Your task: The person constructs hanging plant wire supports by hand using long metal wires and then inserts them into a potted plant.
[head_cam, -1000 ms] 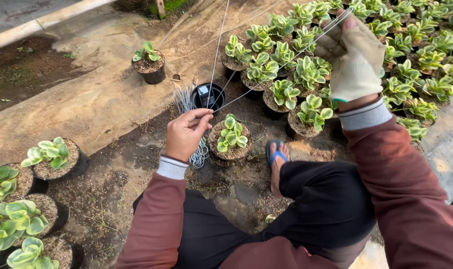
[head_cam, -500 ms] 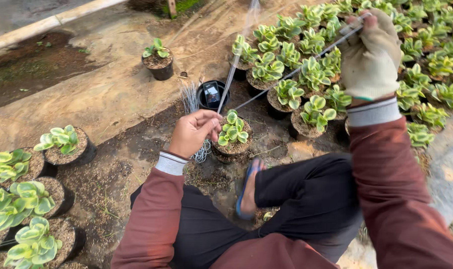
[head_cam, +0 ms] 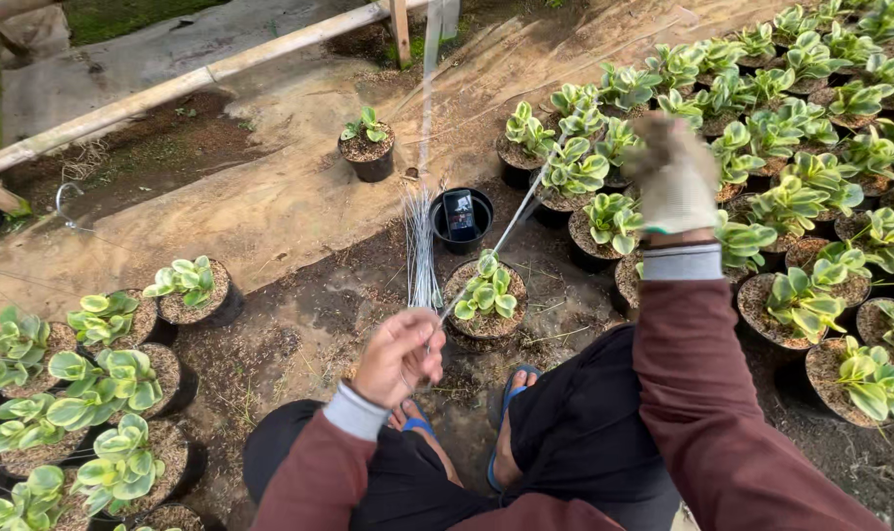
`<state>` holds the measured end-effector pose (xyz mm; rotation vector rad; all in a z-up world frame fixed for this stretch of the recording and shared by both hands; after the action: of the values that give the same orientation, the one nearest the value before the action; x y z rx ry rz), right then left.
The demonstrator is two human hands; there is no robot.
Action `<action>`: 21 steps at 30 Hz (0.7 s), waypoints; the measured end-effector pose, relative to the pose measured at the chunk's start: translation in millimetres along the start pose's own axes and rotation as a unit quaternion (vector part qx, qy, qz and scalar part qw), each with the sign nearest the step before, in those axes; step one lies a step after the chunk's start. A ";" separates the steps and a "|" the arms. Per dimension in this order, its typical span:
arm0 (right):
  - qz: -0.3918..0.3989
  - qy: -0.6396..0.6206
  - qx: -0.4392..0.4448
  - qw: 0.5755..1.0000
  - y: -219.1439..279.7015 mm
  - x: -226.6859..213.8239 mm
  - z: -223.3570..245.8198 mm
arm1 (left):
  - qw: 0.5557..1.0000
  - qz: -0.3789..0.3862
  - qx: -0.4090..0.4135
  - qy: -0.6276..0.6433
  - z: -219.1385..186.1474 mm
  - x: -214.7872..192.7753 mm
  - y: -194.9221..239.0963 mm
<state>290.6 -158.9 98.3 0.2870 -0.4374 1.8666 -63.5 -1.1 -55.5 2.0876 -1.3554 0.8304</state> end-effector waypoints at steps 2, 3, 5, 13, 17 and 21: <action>0.023 0.037 0.058 0.997 8.5 13.7 -19.5 | 0.995 -0.025 -0.009 0.091 28.5 -1.6 17.2; 0.109 -0.024 0.105 0.988 18.7 30.3 -27.2 | 0.992 -0.040 -0.012 0.118 45.6 -1.4 29.3; 0.201 -0.093 0.146 0.964 33.9 47.6 -30.5 | 0.981 -0.088 -0.020 0.171 78.0 -2.0 51.0; 0.273 -0.284 0.165 0.904 65.8 64.2 -12.7 | 0.964 -0.001 -0.067 0.258 129.7 -9.1 65.1; 0.230 -0.297 0.177 0.910 54.5 32.7 -21.2 | 0.956 -0.011 -0.107 0.272 146.8 -22.9 41.6; 0.181 -0.320 0.144 0.919 36.3 -10.2 -27.2 | 0.959 0.018 -0.134 0.249 169.1 -30.8 15.9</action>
<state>260.1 -166.3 64.0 1.0989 -0.6896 2.1762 -51.6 -106.4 -191.7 1.5153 -1.1533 1.0372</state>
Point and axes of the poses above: each hand's wrist, its own y-axis away from the middle knuckle, its own x-axis out of the palm, z = x × y, the point moved 8 cm from there along -y, towards the middle knuckle, and after that the axes turned 11 degrees about -z, right-handed, at the moved point
